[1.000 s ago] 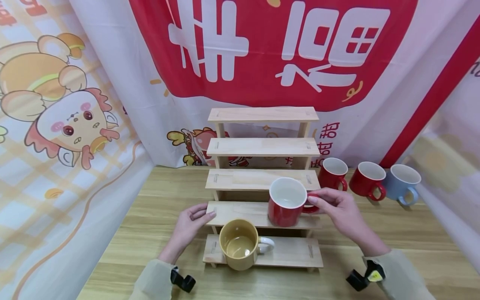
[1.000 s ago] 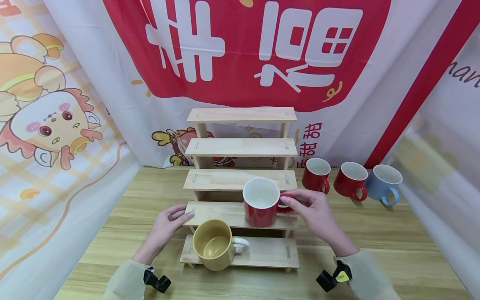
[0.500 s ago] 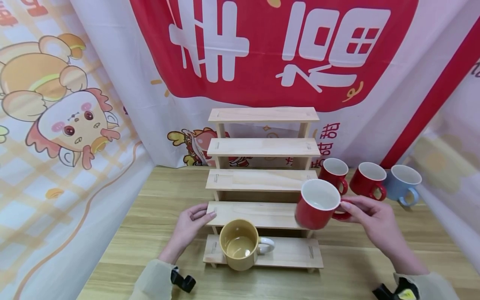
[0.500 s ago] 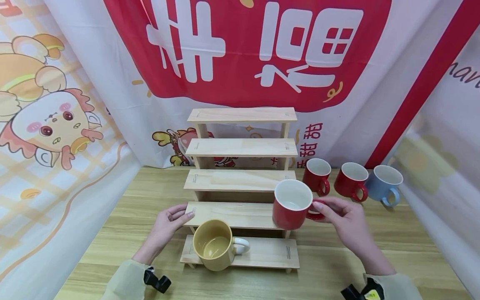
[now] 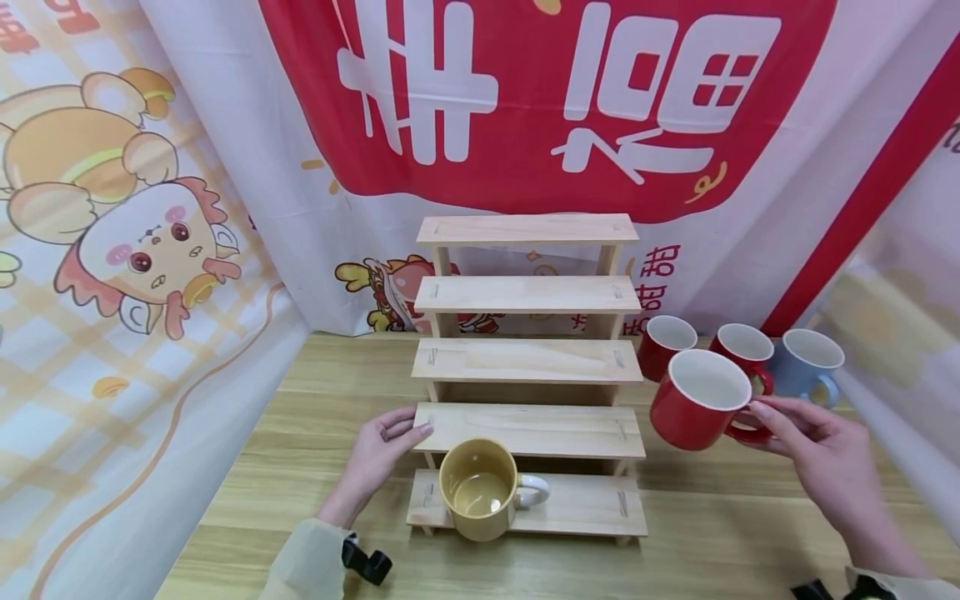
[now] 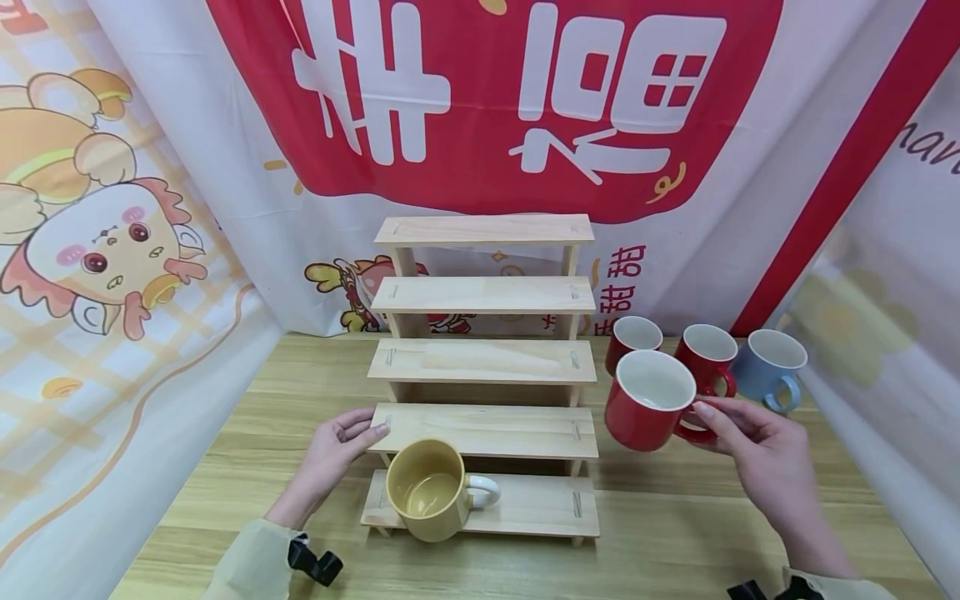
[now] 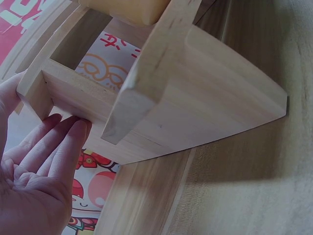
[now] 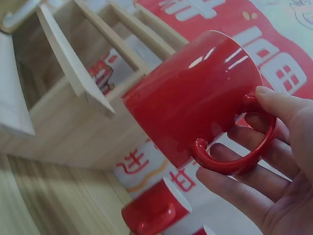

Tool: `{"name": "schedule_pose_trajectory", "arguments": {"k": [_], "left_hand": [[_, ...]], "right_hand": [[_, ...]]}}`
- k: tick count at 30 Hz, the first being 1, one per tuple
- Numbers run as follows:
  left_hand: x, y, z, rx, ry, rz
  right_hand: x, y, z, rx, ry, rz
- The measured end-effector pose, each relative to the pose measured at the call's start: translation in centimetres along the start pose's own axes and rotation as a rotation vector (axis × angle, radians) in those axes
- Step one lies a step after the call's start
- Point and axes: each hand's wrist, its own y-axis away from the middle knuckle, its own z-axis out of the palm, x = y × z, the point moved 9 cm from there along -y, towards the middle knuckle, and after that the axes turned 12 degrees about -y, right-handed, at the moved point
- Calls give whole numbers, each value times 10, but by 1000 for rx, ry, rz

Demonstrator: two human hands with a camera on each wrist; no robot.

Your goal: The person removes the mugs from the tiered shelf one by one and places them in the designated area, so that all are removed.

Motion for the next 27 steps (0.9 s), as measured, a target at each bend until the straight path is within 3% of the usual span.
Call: {"name": "schedule_pose_trajectory", "arguments": {"k": [4,10,27], "left_hand": [[0,0,0,2,-8,0],[0,0,-1,4,-11,11],[-1,-1,-1,-3,-9,6]], "right_hand": [[10,-1,-13,56,-71,41],[38,-4,-23,147,-65,103],[108,-7,-9,236,218,245]]}}
